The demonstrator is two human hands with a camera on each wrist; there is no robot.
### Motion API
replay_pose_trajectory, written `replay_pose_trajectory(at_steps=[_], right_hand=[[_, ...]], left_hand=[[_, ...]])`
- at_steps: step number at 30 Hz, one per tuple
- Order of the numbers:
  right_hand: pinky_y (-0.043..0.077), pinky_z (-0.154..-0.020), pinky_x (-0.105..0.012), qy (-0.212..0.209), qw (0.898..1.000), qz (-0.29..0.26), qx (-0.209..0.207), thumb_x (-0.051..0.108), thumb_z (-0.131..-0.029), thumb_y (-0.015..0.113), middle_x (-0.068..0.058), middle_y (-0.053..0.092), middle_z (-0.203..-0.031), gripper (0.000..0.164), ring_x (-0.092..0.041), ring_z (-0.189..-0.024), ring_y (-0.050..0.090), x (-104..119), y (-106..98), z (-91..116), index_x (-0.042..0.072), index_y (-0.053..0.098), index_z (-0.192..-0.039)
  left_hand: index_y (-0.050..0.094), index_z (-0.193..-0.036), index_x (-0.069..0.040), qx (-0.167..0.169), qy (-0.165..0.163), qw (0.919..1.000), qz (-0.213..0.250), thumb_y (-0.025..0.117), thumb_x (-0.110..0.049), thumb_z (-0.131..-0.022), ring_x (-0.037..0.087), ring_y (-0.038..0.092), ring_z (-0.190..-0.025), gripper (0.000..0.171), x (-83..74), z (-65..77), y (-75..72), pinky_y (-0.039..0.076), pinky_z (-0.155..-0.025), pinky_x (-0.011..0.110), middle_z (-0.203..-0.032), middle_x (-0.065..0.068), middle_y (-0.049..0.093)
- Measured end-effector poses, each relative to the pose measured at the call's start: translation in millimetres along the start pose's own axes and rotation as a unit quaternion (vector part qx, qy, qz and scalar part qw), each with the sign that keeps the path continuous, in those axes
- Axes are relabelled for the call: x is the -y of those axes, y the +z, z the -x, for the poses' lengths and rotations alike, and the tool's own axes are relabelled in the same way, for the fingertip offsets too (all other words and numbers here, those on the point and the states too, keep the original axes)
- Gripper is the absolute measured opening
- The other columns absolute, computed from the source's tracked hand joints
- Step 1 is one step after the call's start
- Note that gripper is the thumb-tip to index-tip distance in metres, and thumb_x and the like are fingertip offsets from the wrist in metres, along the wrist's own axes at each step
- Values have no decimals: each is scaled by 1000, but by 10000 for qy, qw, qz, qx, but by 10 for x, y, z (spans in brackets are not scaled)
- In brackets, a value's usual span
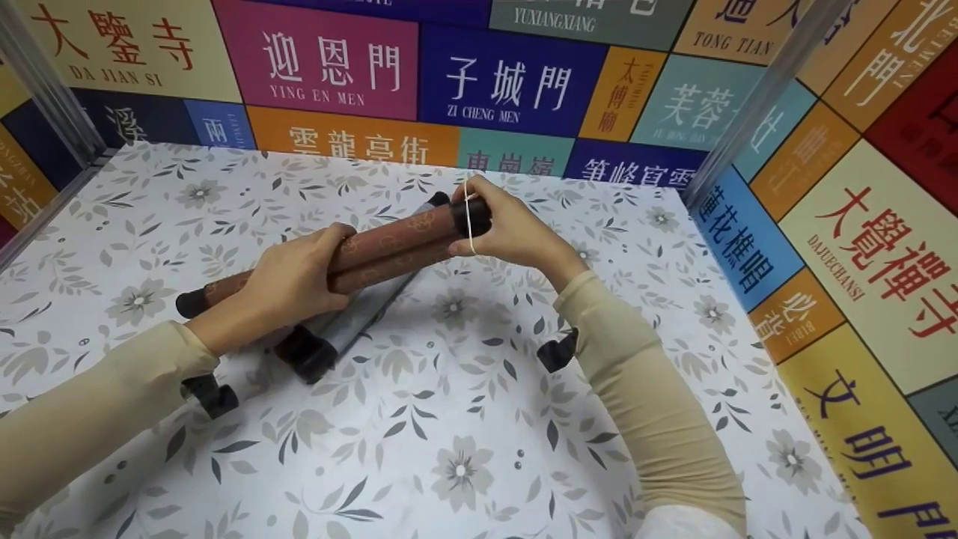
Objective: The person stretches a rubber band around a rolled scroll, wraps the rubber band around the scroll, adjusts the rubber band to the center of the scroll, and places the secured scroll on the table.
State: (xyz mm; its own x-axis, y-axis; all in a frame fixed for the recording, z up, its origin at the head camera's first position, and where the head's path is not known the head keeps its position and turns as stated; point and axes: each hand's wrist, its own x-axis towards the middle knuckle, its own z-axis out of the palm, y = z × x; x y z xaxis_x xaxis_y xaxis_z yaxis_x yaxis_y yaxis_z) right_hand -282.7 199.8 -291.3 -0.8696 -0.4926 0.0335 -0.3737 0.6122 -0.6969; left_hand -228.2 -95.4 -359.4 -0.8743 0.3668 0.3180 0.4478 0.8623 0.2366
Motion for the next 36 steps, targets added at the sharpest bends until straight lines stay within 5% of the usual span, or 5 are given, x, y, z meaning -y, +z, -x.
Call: replay_pose_trajectory(at_steps=[11,19,26,32,36], right_hand=[[38,-100,-47,-3,9994,-172,-295,23,-75,79,-6,53,-120,59,-29,-122,52,-95,-81,16,14,51,-126],[48,-90,-35,441,9955,308,-784,42,-73,77,-6,68,-111,51,-17,-103,63,-315,-177,82,17,65,-116],[54,-73,-31,814,9944,632,-212,50,-73,75,-3,75,-91,41,-11,-77,67,-424,-64,95,19,74,-99],[55,-69,-28,857,9942,616,205,51,-73,74,-2,75,-88,42,-19,-79,69,-428,44,93,18,73,-100],[55,-68,-29,864,9937,639,317,50,-73,75,-4,74,-96,43,-20,-80,69,-454,84,97,18,73,-102]], left_hand=[[39,-127,-22,21,-44,10000,-23,79,-30,-61,30,62,-87,77,31,0,6,52,-68,49,-101,7,63],[40,-127,-21,-120,-134,9998,63,78,-31,-61,29,63,-86,76,64,-2,1,52,-70,48,-99,7,62],[42,-123,-18,-249,-377,9987,236,78,-33,-61,28,63,-82,74,47,-16,-17,52,-70,48,-99,6,62],[38,-113,-15,-289,-795,9959,321,81,-38,-56,29,61,-74,75,3,-38,-74,49,-63,46,-93,5,57],[35,-130,-21,-277,-742,9959,434,81,-38,-55,30,62,-80,90,-18,-55,-133,50,-68,48,-101,6,61]])
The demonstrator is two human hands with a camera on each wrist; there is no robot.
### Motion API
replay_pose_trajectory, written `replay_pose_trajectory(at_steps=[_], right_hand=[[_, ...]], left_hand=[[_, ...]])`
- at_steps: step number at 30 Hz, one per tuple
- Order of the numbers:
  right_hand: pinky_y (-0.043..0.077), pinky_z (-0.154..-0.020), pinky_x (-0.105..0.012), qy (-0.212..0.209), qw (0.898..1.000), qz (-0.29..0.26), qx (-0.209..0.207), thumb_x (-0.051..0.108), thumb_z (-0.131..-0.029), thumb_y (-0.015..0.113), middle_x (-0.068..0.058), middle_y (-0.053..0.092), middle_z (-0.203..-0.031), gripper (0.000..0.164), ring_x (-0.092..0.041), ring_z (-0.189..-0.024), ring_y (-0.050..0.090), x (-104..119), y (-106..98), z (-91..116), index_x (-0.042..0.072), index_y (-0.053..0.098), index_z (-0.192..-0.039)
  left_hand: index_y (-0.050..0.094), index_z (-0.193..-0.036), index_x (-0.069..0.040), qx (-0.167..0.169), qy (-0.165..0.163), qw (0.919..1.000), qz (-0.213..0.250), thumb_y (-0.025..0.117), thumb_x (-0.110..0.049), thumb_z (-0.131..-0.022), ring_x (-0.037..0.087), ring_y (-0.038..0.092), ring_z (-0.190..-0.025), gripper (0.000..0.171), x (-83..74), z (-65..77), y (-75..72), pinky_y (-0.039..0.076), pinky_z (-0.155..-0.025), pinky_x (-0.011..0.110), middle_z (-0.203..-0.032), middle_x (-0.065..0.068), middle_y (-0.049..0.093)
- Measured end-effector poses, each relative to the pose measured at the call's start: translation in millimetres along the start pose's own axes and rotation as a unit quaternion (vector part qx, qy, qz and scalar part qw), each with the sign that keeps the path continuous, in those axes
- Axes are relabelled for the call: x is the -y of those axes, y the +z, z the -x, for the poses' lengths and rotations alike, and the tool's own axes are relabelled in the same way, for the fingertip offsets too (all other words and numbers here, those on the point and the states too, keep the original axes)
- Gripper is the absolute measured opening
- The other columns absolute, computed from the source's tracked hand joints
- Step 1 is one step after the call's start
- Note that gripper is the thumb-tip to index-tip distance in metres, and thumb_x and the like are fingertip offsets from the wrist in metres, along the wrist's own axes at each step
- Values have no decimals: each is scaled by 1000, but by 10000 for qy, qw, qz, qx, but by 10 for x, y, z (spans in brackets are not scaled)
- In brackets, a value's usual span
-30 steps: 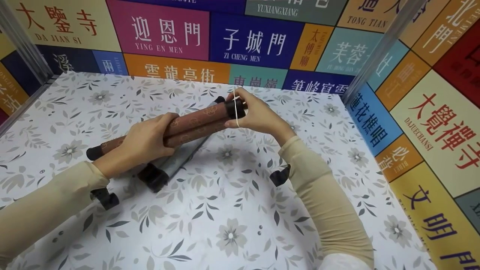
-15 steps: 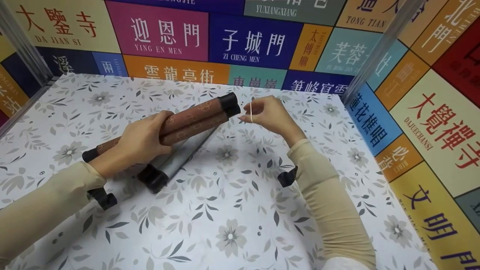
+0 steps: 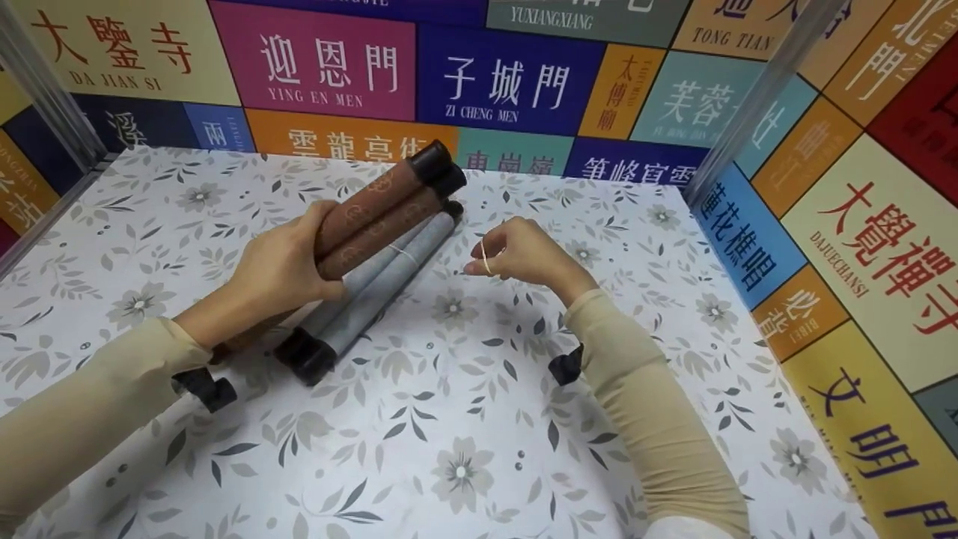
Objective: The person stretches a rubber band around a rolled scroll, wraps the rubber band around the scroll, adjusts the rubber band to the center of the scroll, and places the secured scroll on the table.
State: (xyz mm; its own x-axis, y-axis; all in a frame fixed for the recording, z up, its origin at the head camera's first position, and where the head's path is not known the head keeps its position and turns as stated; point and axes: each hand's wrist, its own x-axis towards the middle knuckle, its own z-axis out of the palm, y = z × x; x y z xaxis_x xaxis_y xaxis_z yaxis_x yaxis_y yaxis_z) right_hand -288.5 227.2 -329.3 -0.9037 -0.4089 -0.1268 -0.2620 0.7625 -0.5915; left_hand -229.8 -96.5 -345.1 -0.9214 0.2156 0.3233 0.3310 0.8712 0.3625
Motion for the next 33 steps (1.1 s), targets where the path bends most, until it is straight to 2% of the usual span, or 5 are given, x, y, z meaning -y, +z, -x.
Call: replay_pose_trajectory(at_steps=[7,14,19,28,33], right_hand=[[56,-70,-32,-37,9996,110,246,50,-72,75,-5,72,-105,45,-14,-75,68,-45,59,-13,17,71,-104],[55,-70,-33,-38,9996,165,214,50,-72,75,-2,73,-103,44,-14,-76,68,-46,69,-12,21,71,-104],[56,-71,-29,-63,9996,163,236,51,-71,76,-2,72,-106,46,-15,-81,69,-65,71,-20,21,70,-106],[57,-72,-32,-251,9994,-15,233,49,-71,76,-5,69,-114,52,-23,-94,70,-53,50,-27,19,66,-113],[57,-75,-35,-391,9991,-147,109,46,-73,76,-8,67,-118,52,-25,-99,69,30,-29,11,19,64,-115]], left_hand=[[25,-142,-28,140,-20,9999,10,79,-36,-56,30,62,-84,103,14,12,18,51,-71,48,-109,7,59],[36,-126,-23,-290,-226,9991,194,73,-49,-58,24,60,-74,82,13,22,40,48,-63,45,-91,3,61],[40,-113,-17,-271,-236,9989,315,74,-47,-58,25,59,-69,72,-33,-3,1,47,-60,43,-85,2,60],[29,-137,-22,-80,55,9995,285,77,-35,-58,26,59,-83,93,-114,-54,-90,51,-69,46,-109,4,58],[35,-126,-22,-173,407,9990,111,75,-36,-60,24,58,-74,78,-177,-72,-109,49,-62,43,-96,2,58]])
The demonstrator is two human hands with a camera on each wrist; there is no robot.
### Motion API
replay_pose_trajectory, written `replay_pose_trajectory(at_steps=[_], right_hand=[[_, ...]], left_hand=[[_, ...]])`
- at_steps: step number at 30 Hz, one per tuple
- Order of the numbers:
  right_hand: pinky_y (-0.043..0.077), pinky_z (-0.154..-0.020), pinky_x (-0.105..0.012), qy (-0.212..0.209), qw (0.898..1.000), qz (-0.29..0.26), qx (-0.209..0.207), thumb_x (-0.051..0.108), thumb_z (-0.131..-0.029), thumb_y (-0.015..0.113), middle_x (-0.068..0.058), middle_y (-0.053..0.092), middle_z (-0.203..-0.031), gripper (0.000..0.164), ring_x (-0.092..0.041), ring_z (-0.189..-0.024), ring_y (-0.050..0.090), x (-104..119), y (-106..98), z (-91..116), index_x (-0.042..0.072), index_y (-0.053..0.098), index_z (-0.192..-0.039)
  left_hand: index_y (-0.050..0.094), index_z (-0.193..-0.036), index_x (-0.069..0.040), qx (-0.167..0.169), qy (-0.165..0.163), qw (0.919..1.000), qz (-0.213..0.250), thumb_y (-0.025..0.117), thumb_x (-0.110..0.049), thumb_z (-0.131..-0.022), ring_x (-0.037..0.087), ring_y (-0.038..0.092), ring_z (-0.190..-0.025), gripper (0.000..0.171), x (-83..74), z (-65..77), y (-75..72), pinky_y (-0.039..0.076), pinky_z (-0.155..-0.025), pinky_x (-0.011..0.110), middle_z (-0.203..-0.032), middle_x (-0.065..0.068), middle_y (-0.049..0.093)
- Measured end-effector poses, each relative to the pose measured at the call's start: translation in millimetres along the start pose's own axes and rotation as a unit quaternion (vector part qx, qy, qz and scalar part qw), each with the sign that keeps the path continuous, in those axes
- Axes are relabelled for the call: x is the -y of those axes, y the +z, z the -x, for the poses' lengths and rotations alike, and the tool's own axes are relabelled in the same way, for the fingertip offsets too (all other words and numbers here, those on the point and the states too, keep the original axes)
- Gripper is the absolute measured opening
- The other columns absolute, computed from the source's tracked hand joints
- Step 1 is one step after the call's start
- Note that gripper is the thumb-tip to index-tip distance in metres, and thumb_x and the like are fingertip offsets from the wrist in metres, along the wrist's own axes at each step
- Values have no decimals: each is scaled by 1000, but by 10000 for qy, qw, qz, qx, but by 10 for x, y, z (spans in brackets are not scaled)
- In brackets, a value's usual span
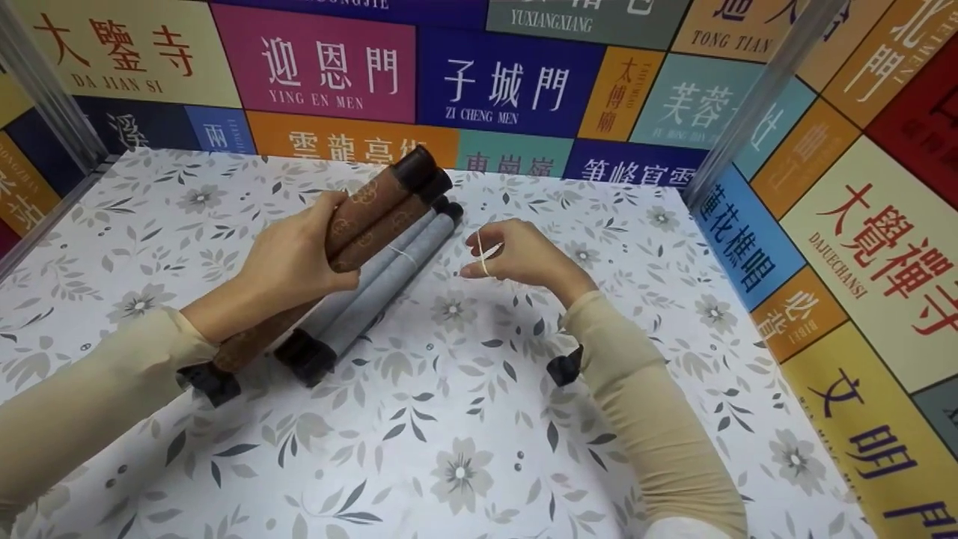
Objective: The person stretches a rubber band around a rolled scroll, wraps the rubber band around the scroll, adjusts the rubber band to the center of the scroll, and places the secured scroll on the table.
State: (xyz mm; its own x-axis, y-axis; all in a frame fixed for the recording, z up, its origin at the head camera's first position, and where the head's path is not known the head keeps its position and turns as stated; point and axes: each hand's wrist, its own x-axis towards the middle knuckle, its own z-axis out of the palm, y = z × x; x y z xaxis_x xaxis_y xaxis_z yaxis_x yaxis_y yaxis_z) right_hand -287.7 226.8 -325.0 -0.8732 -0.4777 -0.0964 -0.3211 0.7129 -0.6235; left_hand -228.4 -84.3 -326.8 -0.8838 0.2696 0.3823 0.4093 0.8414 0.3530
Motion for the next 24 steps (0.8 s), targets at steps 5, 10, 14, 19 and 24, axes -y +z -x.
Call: replay_pose_trajectory(at_steps=[5,10,14,19,24], right_hand=[[56,-79,-31,-146,9995,-69,-279,41,-75,76,-5,68,-116,51,-17,-97,68,101,-119,75,19,63,-118],[57,-73,-27,-383,9972,-544,-344,27,-77,77,-12,65,-119,50,-7,-93,68,220,-232,129,14,60,-123],[58,-72,-25,-528,9949,-815,-258,18,-78,76,-14,61,-124,53,-1,-94,68,349,-303,198,12,57,-127],[56,-76,-21,-760,9943,-737,-124,12,-78,75,-18,57,-130,61,2,-99,65,600,-361,348,7,50,-133],[56,-76,-21,-853,9933,-784,8,10,-77,75,-18,52,-134,68,-7,-105,64,701,-363,385,5,44,-137]], left_hand=[[39,-117,-19,-209,404,9986,-256,73,-29,-64,27,59,-69,63,-91,13,-1,49,-57,46,-90,4,57],[41,-110,-15,-446,686,9962,-286,70,-19,-74,31,63,-69,46,-148,25,7,49,-57,48,-87,7,63],[42,-119,-18,-585,958,9927,-444,66,-19,-82,29,64,-72,44,-149,30,28,52,-57,45,-89,8,66],[40,-132,-24,-568,1237,9894,-509,64,-17,-83,28,64,-76,55,-144,26,54,55,-61,44,-96,11,66],[42,-129,-22,-469,1323,9890,-467,67,-13,-78,27,62,-80,58,-149,14,89,55,-64,41,-98,10,64]])
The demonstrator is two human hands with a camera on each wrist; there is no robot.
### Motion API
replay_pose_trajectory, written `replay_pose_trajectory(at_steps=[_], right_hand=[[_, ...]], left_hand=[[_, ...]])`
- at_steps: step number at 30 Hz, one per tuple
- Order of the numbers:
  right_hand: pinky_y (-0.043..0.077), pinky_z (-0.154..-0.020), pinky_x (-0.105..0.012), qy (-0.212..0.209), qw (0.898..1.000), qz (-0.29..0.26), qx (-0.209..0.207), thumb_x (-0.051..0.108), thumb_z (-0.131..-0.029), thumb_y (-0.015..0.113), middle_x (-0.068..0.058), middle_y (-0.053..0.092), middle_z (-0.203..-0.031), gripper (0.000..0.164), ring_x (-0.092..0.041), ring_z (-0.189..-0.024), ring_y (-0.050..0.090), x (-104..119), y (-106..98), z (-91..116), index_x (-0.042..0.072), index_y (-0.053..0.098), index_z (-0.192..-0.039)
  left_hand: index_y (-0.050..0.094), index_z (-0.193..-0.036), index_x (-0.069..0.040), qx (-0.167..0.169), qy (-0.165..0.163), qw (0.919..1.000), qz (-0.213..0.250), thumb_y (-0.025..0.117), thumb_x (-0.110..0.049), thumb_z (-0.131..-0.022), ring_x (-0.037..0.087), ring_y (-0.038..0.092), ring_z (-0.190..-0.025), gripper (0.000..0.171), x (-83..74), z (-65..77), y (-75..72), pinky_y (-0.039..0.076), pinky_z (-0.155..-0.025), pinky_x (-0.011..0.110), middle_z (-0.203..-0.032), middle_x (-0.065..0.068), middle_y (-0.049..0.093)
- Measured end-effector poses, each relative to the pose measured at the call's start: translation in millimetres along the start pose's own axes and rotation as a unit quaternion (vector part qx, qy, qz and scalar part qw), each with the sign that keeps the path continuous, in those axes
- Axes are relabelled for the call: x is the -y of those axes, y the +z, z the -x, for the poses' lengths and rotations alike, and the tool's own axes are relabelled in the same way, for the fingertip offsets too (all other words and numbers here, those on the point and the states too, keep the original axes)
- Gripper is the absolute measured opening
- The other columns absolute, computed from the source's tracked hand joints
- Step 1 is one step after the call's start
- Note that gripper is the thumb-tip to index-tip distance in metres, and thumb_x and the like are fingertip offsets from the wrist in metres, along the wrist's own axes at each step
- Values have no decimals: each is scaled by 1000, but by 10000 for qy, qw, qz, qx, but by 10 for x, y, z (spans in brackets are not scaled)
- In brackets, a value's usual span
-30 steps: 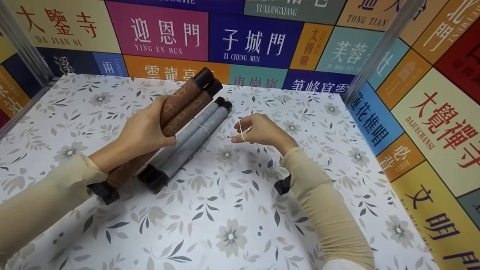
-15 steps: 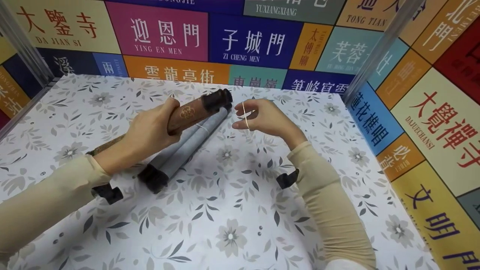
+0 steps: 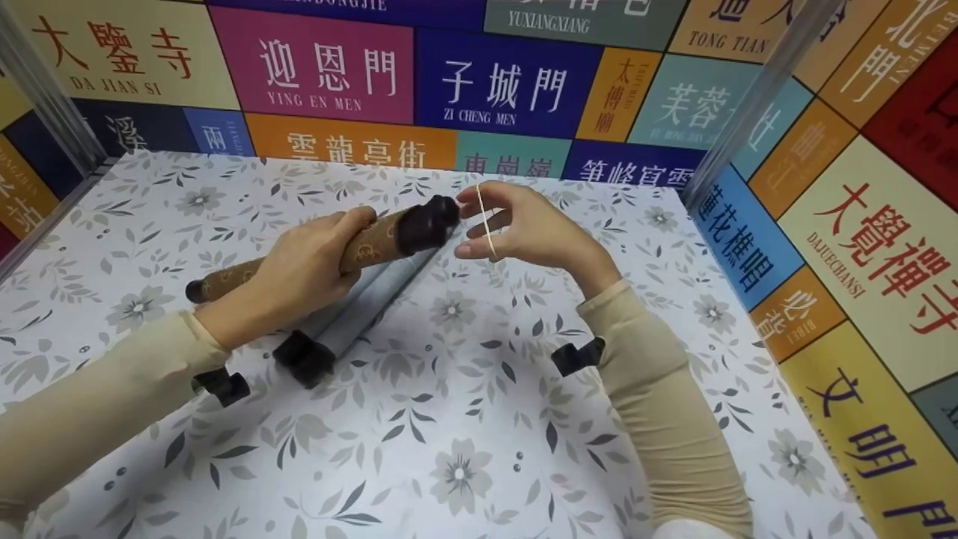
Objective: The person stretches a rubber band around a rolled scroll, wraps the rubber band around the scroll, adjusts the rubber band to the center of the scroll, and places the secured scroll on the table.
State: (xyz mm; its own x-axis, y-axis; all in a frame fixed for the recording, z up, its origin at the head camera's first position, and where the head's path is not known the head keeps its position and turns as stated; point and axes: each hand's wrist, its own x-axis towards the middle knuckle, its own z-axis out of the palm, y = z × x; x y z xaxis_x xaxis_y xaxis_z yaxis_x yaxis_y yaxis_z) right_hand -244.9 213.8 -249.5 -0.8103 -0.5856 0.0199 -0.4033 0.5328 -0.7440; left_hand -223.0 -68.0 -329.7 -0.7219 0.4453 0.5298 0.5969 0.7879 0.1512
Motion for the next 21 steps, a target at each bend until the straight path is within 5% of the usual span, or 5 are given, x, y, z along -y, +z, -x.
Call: replay_pose_trajectory(at_steps=[8,15,21], right_hand=[[55,-84,-32,216,9998,-18,-44,19,-70,82,-5,45,-136,80,-26,-117,57,-11,80,-61,16,37,-135],[47,-94,-42,252,9957,878,-161,43,-63,85,0,51,-129,80,-22,-113,57,34,197,-147,24,41,-128],[44,-94,-42,216,9883,1507,-116,50,-60,84,-4,56,-122,82,-23,-104,57,51,300,-238,18,45,-124]], left_hand=[[35,-135,-18,-103,188,9967,-784,59,-9,-81,30,57,-79,59,-67,-20,91,51,-60,40,-95,13,58],[36,-137,-15,-83,293,9916,-1259,57,-12,-83,30,60,-86,59,-128,-23,172,53,-63,40,-103,13,60],[37,-138,-16,-160,452,9841,-1712,48,-15,-92,30,61,-91,47,-174,-20,228,53,-68,40,-106,13,60]])
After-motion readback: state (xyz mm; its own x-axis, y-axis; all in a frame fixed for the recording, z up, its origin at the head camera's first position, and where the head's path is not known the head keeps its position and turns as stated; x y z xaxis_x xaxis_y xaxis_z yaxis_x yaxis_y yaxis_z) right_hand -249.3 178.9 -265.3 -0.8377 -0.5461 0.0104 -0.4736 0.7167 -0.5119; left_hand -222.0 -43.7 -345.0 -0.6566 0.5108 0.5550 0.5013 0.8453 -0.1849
